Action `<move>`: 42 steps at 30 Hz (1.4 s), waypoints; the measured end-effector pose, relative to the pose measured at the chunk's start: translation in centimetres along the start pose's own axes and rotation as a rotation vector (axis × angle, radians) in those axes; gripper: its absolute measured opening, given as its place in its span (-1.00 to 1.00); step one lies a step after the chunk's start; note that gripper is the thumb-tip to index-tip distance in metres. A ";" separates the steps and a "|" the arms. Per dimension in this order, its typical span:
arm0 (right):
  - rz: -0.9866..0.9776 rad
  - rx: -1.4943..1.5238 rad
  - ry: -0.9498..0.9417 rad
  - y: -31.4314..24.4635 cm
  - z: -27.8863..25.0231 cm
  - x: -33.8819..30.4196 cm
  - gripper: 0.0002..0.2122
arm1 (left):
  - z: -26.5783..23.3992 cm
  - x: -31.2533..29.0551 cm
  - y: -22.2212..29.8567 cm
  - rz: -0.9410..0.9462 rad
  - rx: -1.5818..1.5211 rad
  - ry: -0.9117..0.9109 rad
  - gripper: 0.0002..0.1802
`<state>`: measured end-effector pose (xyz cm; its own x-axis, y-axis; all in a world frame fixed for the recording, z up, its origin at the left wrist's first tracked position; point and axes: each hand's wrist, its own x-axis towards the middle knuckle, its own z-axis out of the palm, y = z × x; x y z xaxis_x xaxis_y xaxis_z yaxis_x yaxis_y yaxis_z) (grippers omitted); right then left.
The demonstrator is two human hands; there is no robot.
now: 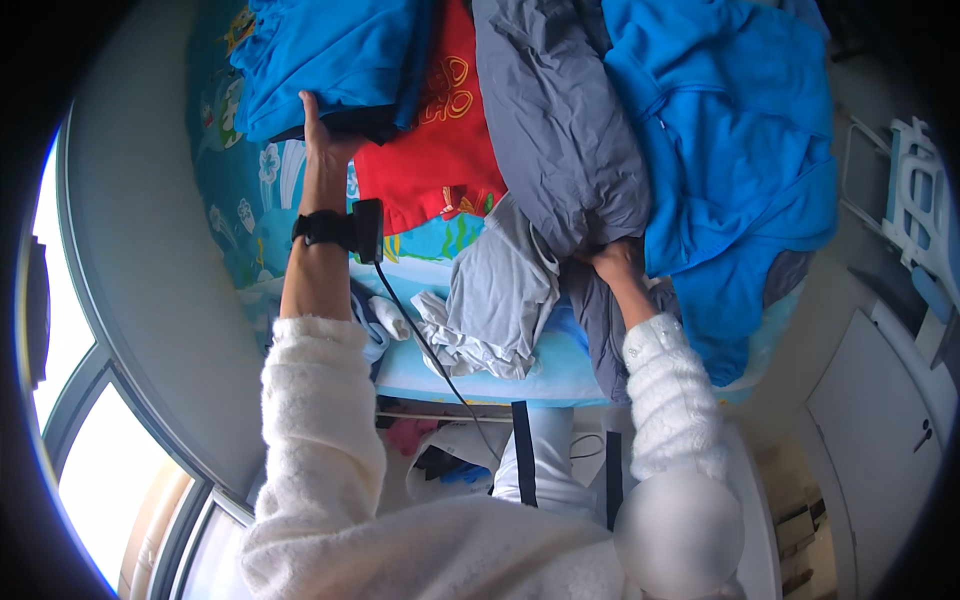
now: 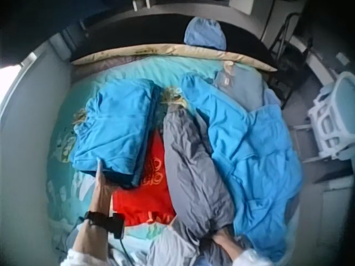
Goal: The person folds several garments on a bed, including a blue jacket, a striped shirt, and a white undershirt. They smooth and align each item before folding and stacking them on the bed.
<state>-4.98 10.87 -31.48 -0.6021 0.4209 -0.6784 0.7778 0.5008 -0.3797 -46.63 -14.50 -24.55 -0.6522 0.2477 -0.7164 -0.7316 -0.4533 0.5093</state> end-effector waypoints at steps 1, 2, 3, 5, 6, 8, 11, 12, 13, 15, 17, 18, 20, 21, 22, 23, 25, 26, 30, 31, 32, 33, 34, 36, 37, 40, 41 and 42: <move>-0.086 0.005 0.057 0.7 0.8 0.4 -0.18 | 0.2 0.6 0.3 -0.005 0.049 0.100 0.19; -0.082 0.031 0.038 1.5 1.6 0.7 -0.19 | 0.4 1.1 0.6 -0.011 0.105 0.201 0.14; -0.104 0.073 0.050 2.2 2.3 1.1 -0.19 | 0.5 1.6 0.8 0.038 0.072 0.208 0.05; -0.133 0.103 0.045 3.1 3.1 2.0 -0.17 | 0.2 2.0 1.2 0.124 0.011 0.256 -0.14; -0.137 0.086 0.027 3.4 3.2 2.4 -0.14 | 0.0 2.1 1.3 0.128 -0.021 0.226 -0.31; -0.082 0.104 -0.078 3.5 3.0 2.7 -0.15 | -0.9 1.8 1.6 0.114 -0.117 0.237 -0.64; -0.067 0.197 -0.137 2.7 1.8 2.2 -0.19 | -2.9 0.2 1.0 -0.023 -0.199 0.182 -0.78; -0.091 0.178 -0.092 2.2 1.3 2.0 -0.20 | -3.1 -0.3 0.5 -0.022 -0.216 0.115 -0.79; -0.100 0.135 -0.045 1.7 1.0 1.7 -0.21 | -3.3 -0.8 0.0 -0.066 -0.271 0.199 -0.78; -0.072 0.098 -0.068 0.9 0.3 1.1 -0.21 | -2.9 -1.8 -1.9 0.035 0.020 0.243 -0.70; -0.003 0.130 -0.135 0.5 0.1 0.9 -0.21 | -1.6 -2.6 -3.4 0.096 0.102 0.177 -0.49; -0.014 0.058 -0.126 0.4 0.2 0.9 -0.20 | -0.7 -2.7 -4.1 0.105 0.042 0.042 -0.35; -0.045 -0.049 -0.031 0.8 0.7 1.2 -0.19 | 1.0 -1.9 -4.4 0.114 -0.033 -0.060 -0.08; -0.044 -0.061 -0.017 1.1 1.0 1.5 -0.18 | 1.7 -1.3 -4.0 0.099 -0.034 0.013 -0.08; -0.058 -0.056 -0.015 1.5 1.4 1.7 -0.18 | 2.1 -0.8 -4.0 0.067 -0.034 0.133 -0.18; -0.018 -0.066 -0.051 1.8 1.9 1.9 -0.17 | 2.4 -0.2 -3.7 0.081 -0.015 0.228 -0.28; -0.073 0.044 -0.125 2.5 2.3 2.3 -0.14 | 2.3 0.6 -3.3 0.124 -0.038 0.381 -0.48; -0.087 -0.006 -0.135 2.7 2.4 2.4 -0.13 | 2.1 0.9 -3.0 0.105 -0.058 0.480 -0.57; -0.012 0.012 -0.212 2.3 1.9 2.6 -0.12 | 0.2 -0.1 -1.7 0.147 -0.020 0.359 -0.90; -0.067 -0.017 -0.187 1.9 1.6 2.6 -0.11 | -0.6 -1.0 -1.5 0.176 -0.024 0.347 -0.90; -0.097 -0.055 -0.164 1.5 1.3 2.6 -0.10 | -1.4 -2.2 -1.8 0.203 -0.031 0.324 -0.90; -0.113 -0.089 -0.154 1.1 0.9 2.5 -0.09 | -2.4 -3.8 -2.3 0.199 -0.026 0.313 -0.90; -0.112 -0.138 -0.134 0.7 0.5 2.4 -0.08 | -3.6 -5.9 -3.1 0.197 -0.020 0.293 -0.89; -0.062 -0.132 -0.125 0.0 -0.2 2.4 -0.07 | -6.2 -10.7 -5.4 0.175 -0.030 0.263 -0.87; -0.052 -0.104 -0.129 -0.4 -0.4 2.3 -0.07 | -7.5 -13.7 -7.4 0.177 -0.054 0.212 -0.86; -0.031 -0.139 -0.160 -0.7 -0.9 2.1 -0.21 | -10.6 -23.5 -14.1 0.165 -0.125 0.405 -0.83; -0.003 -0.139 -0.182 -0.7 -1.0 2.2 -0.26 | -11.3 -26.6 -16.5 0.107 -0.192 0.370 -0.63; -0.097 -0.189 -0.106 -0.6 -1.1 2.3 -0.37 | -11.7 -29.7 -18.9 0.170 -0.215 0.419 -0.44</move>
<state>-7.00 12.38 -32.07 -0.6421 0.2872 -0.7109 0.6641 0.6716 -0.3285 -11.07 -23.29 -18.49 -0.5909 -0.1904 -0.7840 -0.5351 -0.6348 0.5574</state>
